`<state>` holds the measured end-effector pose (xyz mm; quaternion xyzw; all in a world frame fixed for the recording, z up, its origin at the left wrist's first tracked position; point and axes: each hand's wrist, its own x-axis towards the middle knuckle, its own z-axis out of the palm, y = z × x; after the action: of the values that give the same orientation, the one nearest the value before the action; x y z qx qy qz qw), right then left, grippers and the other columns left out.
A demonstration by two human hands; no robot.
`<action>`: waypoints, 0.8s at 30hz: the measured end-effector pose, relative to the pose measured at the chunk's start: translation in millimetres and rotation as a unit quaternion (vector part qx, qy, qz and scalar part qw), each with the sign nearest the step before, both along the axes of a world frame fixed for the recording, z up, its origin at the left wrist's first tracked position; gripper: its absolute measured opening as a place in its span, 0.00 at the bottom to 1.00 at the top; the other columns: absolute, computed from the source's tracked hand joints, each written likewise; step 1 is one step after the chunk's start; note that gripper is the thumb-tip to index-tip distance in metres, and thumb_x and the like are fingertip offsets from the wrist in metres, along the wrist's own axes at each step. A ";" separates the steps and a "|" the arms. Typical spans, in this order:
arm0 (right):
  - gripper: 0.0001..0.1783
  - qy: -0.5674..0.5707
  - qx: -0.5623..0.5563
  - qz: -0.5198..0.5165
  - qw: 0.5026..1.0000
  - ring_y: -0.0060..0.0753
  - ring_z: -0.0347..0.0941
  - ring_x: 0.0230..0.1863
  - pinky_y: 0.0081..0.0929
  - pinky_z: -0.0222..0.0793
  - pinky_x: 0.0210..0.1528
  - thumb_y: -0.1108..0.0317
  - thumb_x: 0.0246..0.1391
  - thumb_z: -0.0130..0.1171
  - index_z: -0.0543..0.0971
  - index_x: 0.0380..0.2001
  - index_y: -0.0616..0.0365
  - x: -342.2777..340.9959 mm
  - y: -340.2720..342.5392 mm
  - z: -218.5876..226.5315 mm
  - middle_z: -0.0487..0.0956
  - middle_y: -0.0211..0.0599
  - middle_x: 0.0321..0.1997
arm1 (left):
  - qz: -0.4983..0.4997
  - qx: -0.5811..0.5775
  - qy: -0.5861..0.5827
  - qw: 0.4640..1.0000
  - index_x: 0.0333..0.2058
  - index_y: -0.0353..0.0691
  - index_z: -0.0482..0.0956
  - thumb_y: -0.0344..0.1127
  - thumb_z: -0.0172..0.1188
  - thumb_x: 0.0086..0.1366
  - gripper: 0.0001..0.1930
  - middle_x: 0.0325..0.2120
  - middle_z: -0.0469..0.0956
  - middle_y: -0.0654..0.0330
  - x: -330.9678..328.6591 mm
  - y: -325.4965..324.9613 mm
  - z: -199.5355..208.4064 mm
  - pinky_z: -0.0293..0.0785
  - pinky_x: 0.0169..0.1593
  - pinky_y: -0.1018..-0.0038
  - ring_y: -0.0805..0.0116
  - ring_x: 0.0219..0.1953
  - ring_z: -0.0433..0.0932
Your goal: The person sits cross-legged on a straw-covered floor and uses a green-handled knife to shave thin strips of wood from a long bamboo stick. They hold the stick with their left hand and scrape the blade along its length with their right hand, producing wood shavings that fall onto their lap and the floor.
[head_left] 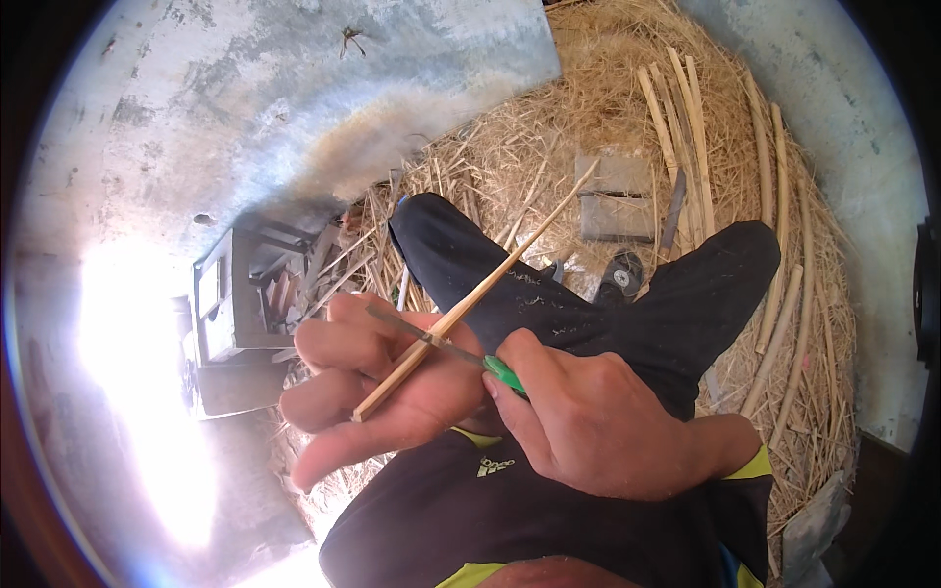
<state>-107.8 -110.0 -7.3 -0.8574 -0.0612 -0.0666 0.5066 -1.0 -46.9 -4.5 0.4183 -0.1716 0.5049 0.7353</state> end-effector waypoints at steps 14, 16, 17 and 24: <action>0.11 0.107 -0.237 -0.223 0.940 0.61 0.73 0.24 0.46 0.71 0.27 0.66 0.56 0.49 0.69 0.33 0.67 24.1 -58.0 -121.5 0.74 0.56 0.19 | -0.038 0.104 -0.035 0.993 0.15 0.52 0.48 0.55 0.35 0.70 0.25 0.09 0.45 0.71 0.7 2.8 -1.5 0.39 0.15 0.84 0.81 0.12 0.43; 0.12 0.139 -0.188 -0.248 0.940 0.61 0.74 0.28 0.46 0.70 0.26 0.65 0.58 0.46 0.69 0.34 0.66 18.8 -56.8 -87.8 0.75 0.57 0.21 | 0.018 0.125 -0.014 0.992 0.15 0.52 0.49 0.54 0.34 0.71 0.25 0.09 0.45 0.71 0.3 -4.8 -2.8 0.40 0.14 0.84 0.81 0.11 0.43; 0.13 0.109 -0.114 -0.239 0.958 0.65 0.72 0.27 0.49 0.68 0.26 0.63 0.59 0.46 0.68 0.36 0.65 18.7 -50.2 -65.8 0.73 0.60 0.21 | 0.013 0.110 -0.003 0.994 0.15 0.51 0.49 0.54 0.34 0.71 0.25 0.09 0.46 0.72 -0.7 -1.1 0.0 0.40 0.13 0.84 0.81 0.11 0.43; 0.10 -0.052 0.071 -0.032 0.996 0.55 0.73 0.23 0.43 0.66 0.22 0.68 0.56 0.53 0.66 0.32 0.63 1.7 -7.5 1.1 0.72 0.54 0.17 | -0.011 0.300 -0.142 0.943 0.50 0.45 0.64 0.39 0.33 0.73 0.14 0.18 0.50 0.70 13.6 30.0 -11.3 0.42 0.15 0.85 0.81 0.16 0.49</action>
<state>-106.1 -117.5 -6.2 -0.8163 -0.0550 -0.1316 0.5598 12.6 -16.9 -15.7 0.5417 -0.4218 0.4760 0.5496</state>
